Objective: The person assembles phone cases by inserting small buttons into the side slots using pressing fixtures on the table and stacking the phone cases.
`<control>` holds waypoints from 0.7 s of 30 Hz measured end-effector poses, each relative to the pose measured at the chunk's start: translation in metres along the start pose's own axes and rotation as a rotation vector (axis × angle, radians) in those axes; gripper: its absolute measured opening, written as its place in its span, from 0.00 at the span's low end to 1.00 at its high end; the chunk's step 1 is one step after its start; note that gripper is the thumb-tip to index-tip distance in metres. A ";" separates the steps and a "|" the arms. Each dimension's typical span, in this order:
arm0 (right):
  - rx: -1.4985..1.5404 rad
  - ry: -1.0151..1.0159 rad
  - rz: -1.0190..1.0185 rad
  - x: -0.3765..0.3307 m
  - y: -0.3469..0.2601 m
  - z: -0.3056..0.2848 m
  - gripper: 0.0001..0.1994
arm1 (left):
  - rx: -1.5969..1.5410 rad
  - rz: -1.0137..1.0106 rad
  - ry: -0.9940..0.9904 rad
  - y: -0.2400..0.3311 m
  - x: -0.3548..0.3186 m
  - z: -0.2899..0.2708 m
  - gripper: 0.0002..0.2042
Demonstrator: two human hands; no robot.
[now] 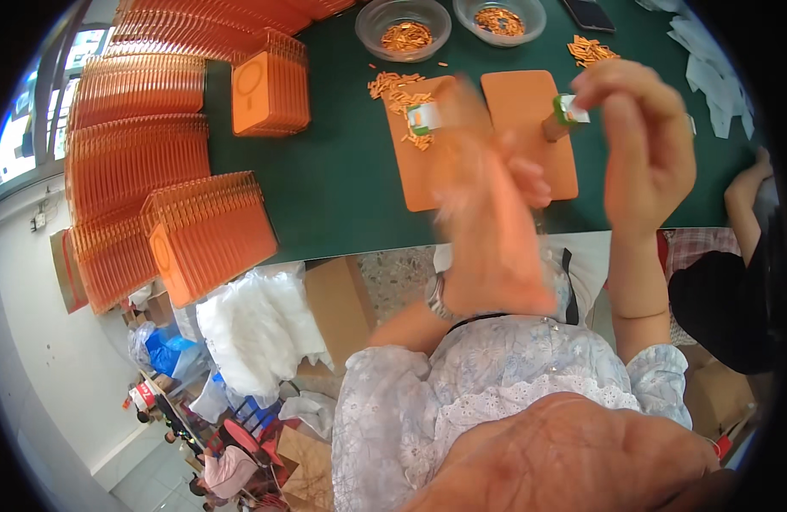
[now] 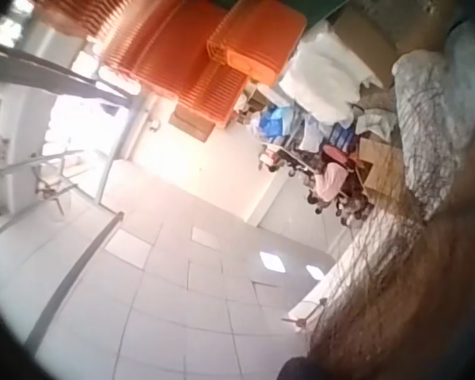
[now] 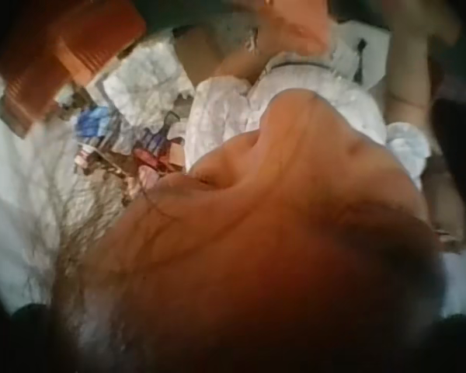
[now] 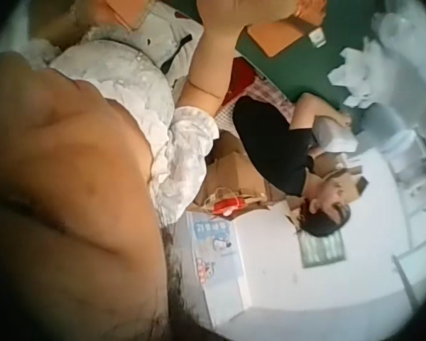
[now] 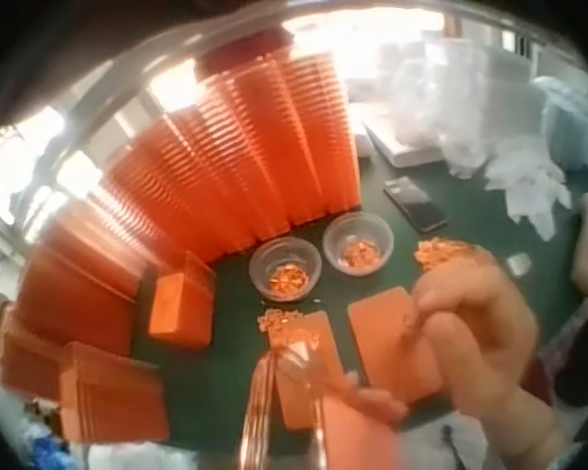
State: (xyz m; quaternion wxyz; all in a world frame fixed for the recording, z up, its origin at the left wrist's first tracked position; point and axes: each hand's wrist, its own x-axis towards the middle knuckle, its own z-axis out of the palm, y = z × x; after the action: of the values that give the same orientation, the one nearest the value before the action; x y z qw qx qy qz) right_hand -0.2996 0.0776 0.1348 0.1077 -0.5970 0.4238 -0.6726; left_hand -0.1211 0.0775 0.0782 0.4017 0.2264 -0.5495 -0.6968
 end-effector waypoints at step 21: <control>0.188 -0.431 0.712 -0.002 0.050 0.079 0.09 | -0.051 -0.191 0.218 -0.007 0.001 -0.096 0.52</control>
State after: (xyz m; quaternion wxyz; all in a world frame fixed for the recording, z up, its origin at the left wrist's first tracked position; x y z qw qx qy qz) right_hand -0.2467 0.0136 0.0926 0.4730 -0.5280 0.5081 -0.4891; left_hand -0.0514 0.0215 0.0436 0.3965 0.3415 -0.4609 -0.7168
